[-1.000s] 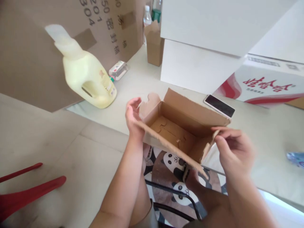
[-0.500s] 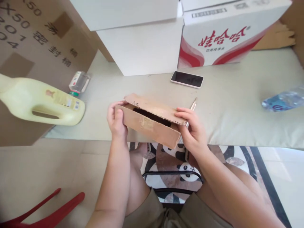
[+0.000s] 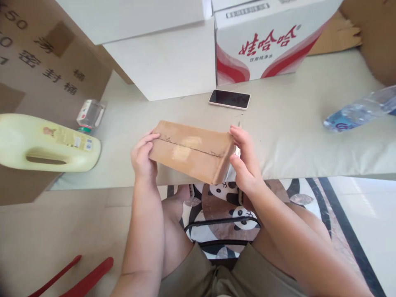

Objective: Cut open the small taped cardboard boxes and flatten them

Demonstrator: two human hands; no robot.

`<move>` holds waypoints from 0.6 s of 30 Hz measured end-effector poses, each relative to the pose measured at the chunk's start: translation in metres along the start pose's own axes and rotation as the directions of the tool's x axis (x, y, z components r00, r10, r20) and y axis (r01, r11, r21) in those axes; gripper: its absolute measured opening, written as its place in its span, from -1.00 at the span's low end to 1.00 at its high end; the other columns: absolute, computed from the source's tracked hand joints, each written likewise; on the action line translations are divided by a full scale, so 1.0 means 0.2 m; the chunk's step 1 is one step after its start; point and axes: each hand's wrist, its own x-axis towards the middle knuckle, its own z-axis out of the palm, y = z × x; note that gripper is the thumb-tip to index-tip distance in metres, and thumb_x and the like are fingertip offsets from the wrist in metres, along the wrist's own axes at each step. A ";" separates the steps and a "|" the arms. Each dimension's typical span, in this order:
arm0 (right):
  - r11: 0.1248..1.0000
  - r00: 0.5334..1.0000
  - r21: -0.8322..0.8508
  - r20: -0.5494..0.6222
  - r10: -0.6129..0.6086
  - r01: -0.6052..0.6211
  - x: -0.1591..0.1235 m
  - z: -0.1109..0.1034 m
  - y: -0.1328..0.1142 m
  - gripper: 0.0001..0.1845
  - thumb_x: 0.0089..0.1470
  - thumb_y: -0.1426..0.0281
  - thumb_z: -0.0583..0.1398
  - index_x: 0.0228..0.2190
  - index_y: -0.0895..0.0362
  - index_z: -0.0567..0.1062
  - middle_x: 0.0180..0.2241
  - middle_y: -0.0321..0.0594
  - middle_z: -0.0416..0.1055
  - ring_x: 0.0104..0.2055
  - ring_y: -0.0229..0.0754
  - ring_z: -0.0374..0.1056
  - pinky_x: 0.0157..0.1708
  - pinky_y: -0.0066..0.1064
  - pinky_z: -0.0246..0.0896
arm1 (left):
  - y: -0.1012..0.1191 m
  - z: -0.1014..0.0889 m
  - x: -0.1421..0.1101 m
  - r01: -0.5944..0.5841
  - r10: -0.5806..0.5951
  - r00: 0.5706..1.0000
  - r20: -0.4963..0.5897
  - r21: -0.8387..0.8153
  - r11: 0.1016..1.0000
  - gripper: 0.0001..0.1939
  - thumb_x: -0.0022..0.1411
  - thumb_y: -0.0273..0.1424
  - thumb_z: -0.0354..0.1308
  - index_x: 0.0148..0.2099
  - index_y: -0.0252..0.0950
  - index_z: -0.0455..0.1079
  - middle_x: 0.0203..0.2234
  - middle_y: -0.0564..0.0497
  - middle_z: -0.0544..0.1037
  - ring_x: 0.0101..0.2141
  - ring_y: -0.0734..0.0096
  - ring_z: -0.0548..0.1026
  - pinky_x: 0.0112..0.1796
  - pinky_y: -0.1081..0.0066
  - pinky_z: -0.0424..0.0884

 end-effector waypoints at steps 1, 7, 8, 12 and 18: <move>1.000 0.999 0.011 -0.031 0.027 -0.027 0.01 0.00 0.01 -0.41 0.31 0.08 -0.05 0.32 -0.19 0.15 0.34 -0.15 0.21 0.36 0.08 0.21 0.26 0.08 0.24 | -0.01 -0.02 0.01 0.029 -0.031 0.997 -0.067 -0.038 0.999 -0.80 0.09 -0.40 0.17 -0.33 -0.22 0.65 -0.15 -0.05 0.64 0.06 0.11 0.51 0.19 0.19 0.30; 0.981 0.982 -0.082 0.060 0.180 -0.175 0.04 0.01 0.03 -0.50 0.30 0.01 0.03 0.04 -0.01 0.53 0.29 -0.03 0.30 0.44 0.18 0.06 0.39 0.28 -0.10 | -0.02 -0.07 0.07 0.183 -0.294 0.898 -0.328 -0.330 0.926 -0.76 0.03 -0.39 0.07 -0.37 -0.27 0.58 -0.35 -0.03 0.61 -0.31 0.36 0.54 -0.29 0.45 0.43; 0.985 0.977 -0.085 0.139 0.163 -0.153 0.04 0.02 0.02 -0.48 0.30 -0.01 0.01 0.01 -0.01 0.56 0.30 -0.05 0.30 0.46 0.18 0.01 0.41 0.29 -0.17 | -0.02 -0.07 0.07 0.188 -0.303 0.897 -0.321 -0.344 0.920 -0.76 0.04 -0.39 0.08 -0.36 -0.28 0.58 -0.35 -0.02 0.61 -0.32 0.38 0.54 -0.33 0.47 0.42; 0.999 0.946 -0.005 0.321 0.045 -0.046 0.03 0.02 -0.03 -0.38 0.29 -0.06 0.01 0.25 -0.11 0.38 0.44 -0.18 0.08 0.53 0.11 -0.21 0.47 0.23 -0.38 | -0.03 0.00 0.05 0.281 -0.375 0.898 -0.230 -0.355 0.892 -0.82 0.09 -0.38 0.10 -0.37 -0.27 0.54 -0.38 0.02 0.61 -0.36 0.43 0.53 -0.39 0.51 0.40; 0.989 0.939 0.148 0.337 -0.064 0.014 0.03 -0.04 -0.05 -0.23 0.25 -0.02 0.12 0.40 -0.16 0.10 0.52 -0.34 -0.37 0.55 0.11 -0.41 0.47 0.14 -0.27 | -0.04 0.12 -0.03 0.618 -0.617 0.784 0.061 -0.169 0.768 -0.47 0.29 0.03 0.01 -0.21 -0.31 0.56 -0.36 -0.09 0.67 -0.34 0.26 0.61 -0.41 0.40 0.48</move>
